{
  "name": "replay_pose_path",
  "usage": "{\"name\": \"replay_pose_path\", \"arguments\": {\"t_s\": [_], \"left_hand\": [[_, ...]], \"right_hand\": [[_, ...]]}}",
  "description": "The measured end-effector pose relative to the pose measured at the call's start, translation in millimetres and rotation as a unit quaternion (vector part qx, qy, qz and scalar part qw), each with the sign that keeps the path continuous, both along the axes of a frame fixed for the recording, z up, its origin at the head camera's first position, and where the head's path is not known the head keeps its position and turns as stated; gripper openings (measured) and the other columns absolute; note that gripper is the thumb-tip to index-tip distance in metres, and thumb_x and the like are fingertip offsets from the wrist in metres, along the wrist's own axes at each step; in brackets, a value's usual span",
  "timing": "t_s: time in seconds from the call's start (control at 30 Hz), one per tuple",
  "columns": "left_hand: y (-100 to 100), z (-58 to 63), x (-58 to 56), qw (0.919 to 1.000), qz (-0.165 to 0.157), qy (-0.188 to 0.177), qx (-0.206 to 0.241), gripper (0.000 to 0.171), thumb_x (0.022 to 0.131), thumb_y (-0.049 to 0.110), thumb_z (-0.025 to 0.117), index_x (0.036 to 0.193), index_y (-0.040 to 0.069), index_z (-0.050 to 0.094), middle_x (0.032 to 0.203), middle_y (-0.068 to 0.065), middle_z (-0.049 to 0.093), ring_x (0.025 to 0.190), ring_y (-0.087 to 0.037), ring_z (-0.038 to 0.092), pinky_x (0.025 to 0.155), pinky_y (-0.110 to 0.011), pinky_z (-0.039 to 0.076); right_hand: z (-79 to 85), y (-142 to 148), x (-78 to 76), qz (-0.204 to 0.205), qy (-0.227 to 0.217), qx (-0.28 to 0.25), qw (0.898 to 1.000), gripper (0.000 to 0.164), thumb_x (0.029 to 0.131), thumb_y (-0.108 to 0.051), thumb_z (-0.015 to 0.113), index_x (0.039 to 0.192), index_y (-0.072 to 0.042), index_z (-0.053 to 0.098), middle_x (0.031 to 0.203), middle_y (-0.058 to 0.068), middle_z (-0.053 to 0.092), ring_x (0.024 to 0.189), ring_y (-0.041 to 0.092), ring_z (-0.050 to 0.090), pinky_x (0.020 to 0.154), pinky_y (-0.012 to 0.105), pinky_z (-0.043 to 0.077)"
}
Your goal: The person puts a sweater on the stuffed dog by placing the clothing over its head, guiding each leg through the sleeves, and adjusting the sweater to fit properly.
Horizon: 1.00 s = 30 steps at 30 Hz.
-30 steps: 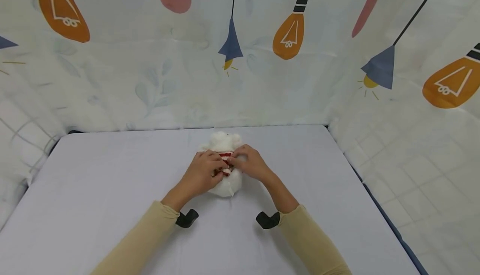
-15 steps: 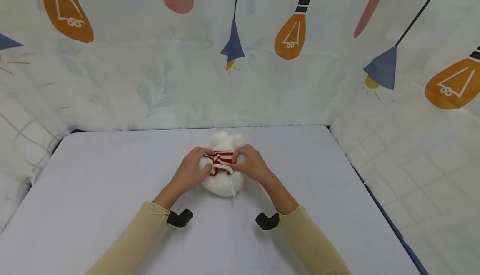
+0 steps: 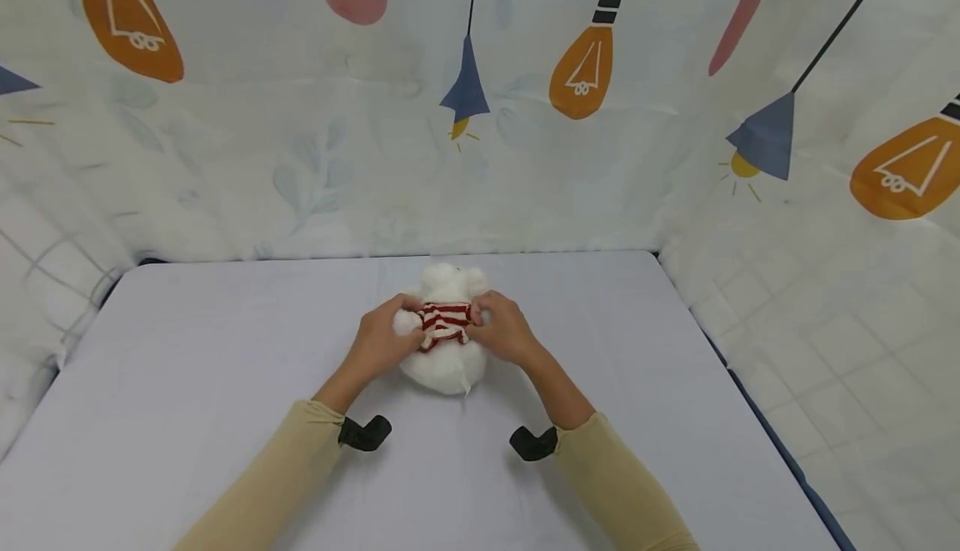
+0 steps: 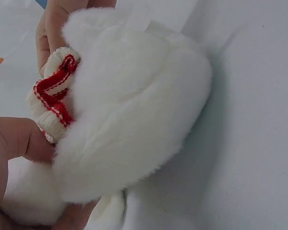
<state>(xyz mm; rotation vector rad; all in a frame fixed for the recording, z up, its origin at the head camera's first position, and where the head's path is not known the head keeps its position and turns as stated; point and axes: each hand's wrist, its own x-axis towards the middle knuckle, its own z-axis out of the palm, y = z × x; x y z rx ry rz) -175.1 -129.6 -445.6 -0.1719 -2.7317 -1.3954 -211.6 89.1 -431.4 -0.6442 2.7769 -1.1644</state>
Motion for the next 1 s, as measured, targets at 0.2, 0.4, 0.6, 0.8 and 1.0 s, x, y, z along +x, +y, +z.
{"name": "replay_pose_path", "arguments": {"t_s": [0.2,0.4,0.6,0.8,1.0], "left_hand": [[-1,0.6,-3.9,0.9977,0.055,0.036,-0.016,0.021,0.080,0.014,0.071,0.099,0.012,0.063,0.110,-0.011,0.064,0.108,-0.031,0.058,0.093,-0.048,0.046],[0,-1.2,-6.7,0.9963,0.007,0.085,-0.008,0.016,0.081,0.005,0.069,0.096,0.011,0.069,0.106,-0.008,0.068,0.110,-0.029,0.061,0.096,-0.047,0.047],[1,-3.2,-8.8,0.9946,-0.002,0.103,0.006,0.018,0.080,0.001,0.068,0.095,0.011,0.072,0.106,-0.007,0.069,0.109,-0.027,0.062,0.096,-0.045,0.048],[9,-1.1,-11.4,0.9949,0.009,0.099,-0.020,0.017,0.075,-0.002,0.067,0.089,0.007,0.069,0.101,-0.010,0.068,0.106,-0.029,0.063,0.095,-0.046,0.048],[6,2.2,-11.4,0.9915,-0.037,0.120,-0.035,0.015,0.079,-0.001,0.070,0.091,0.007,0.075,0.097,-0.008,0.068,0.096,-0.026,0.064,0.086,-0.042,0.051]], "right_hand": [[1.5,1,-1.3,0.043,-0.015,-0.040,0.998,0.025,0.081,0.001,0.067,0.072,-0.010,0.047,0.087,0.005,0.050,0.089,0.018,0.047,0.075,0.029,0.037],[3.7,-3,1.9,0.020,-0.067,-0.050,0.996,0.009,0.087,-0.008,0.059,0.090,-0.012,0.052,0.100,0.007,0.057,0.084,0.017,0.052,0.065,0.026,0.045],[4.4,-7,4.1,-0.024,-0.096,-0.067,0.993,0.012,0.093,-0.021,0.058,0.103,-0.018,0.052,0.111,0.008,0.060,0.076,0.017,0.057,0.058,0.027,0.051],[3.3,-9,1.1,-0.034,-0.055,-0.027,0.998,0.014,0.091,-0.021,0.064,0.097,-0.016,0.052,0.103,0.004,0.061,0.086,0.017,0.055,0.068,0.028,0.047],[0.3,-3,-2.6,0.005,-0.058,-0.033,0.998,0.010,0.096,-0.018,0.058,0.105,-0.019,0.057,0.117,0.004,0.060,0.109,0.020,0.054,0.085,0.036,0.047]]}}
